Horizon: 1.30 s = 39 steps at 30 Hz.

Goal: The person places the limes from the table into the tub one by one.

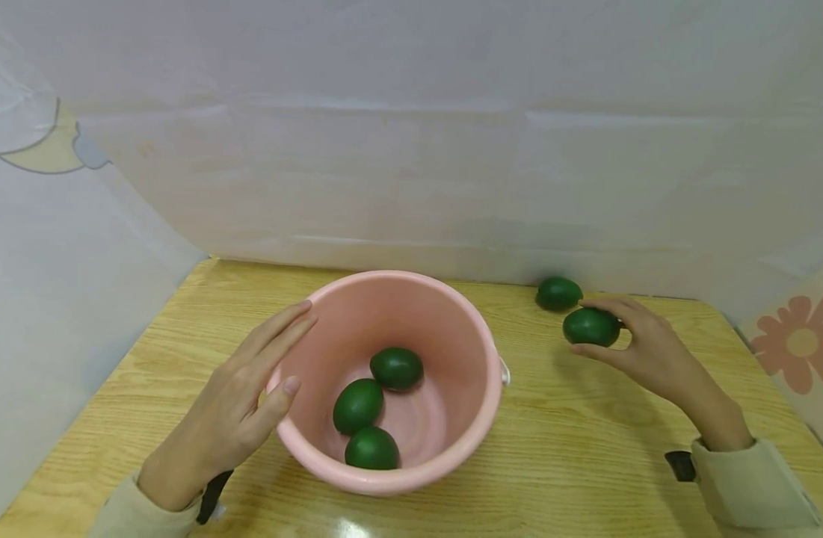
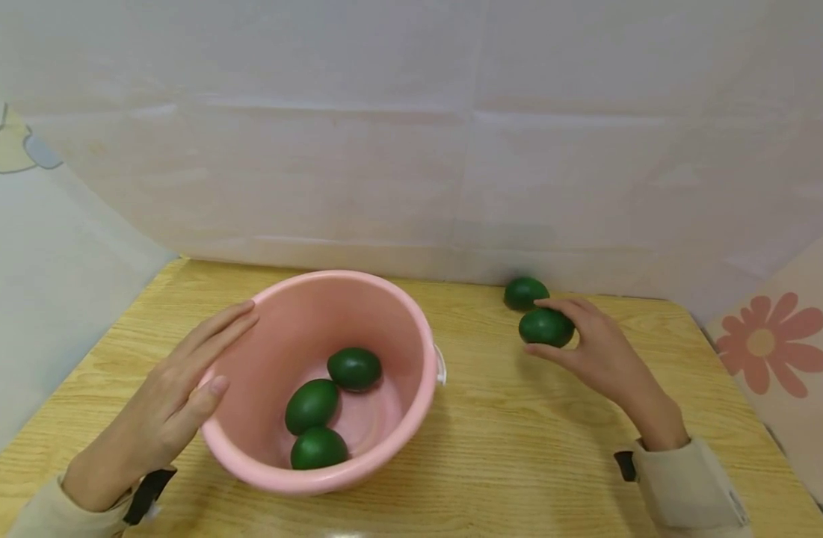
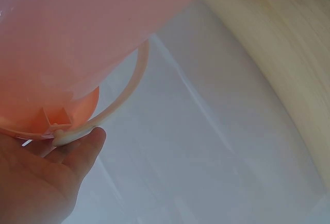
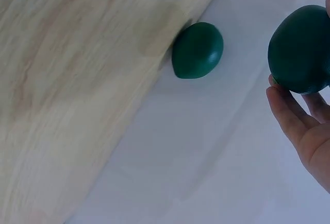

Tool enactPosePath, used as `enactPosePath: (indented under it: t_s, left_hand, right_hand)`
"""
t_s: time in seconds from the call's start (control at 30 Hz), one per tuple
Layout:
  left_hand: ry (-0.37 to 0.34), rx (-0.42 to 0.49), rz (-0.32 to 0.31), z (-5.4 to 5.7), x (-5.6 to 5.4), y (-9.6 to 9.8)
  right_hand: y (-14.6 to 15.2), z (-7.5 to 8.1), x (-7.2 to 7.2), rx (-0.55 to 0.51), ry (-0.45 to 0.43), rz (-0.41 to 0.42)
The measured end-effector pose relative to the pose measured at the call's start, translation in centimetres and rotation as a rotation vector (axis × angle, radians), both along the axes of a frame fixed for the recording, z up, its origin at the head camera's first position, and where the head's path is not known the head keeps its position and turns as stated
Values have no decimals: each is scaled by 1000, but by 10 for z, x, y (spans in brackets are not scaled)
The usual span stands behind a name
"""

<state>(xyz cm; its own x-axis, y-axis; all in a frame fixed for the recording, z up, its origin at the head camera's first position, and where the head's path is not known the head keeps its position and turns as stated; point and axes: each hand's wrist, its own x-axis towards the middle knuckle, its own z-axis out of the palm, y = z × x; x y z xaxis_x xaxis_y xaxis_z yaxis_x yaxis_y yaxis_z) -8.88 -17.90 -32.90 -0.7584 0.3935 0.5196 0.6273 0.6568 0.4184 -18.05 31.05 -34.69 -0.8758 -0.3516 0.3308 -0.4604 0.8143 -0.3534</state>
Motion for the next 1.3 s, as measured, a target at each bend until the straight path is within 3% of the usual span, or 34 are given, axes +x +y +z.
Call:
enactPosePath:
  t_s: [0.63,1.3]
  left_hand:
    - [-2,-5,7,1,1,0]
    - [5,12,-1,1,1,1]
  right_hand:
    - [-21,15,11,-36,22,41]
    - [-43,30,25,-48,36,12]
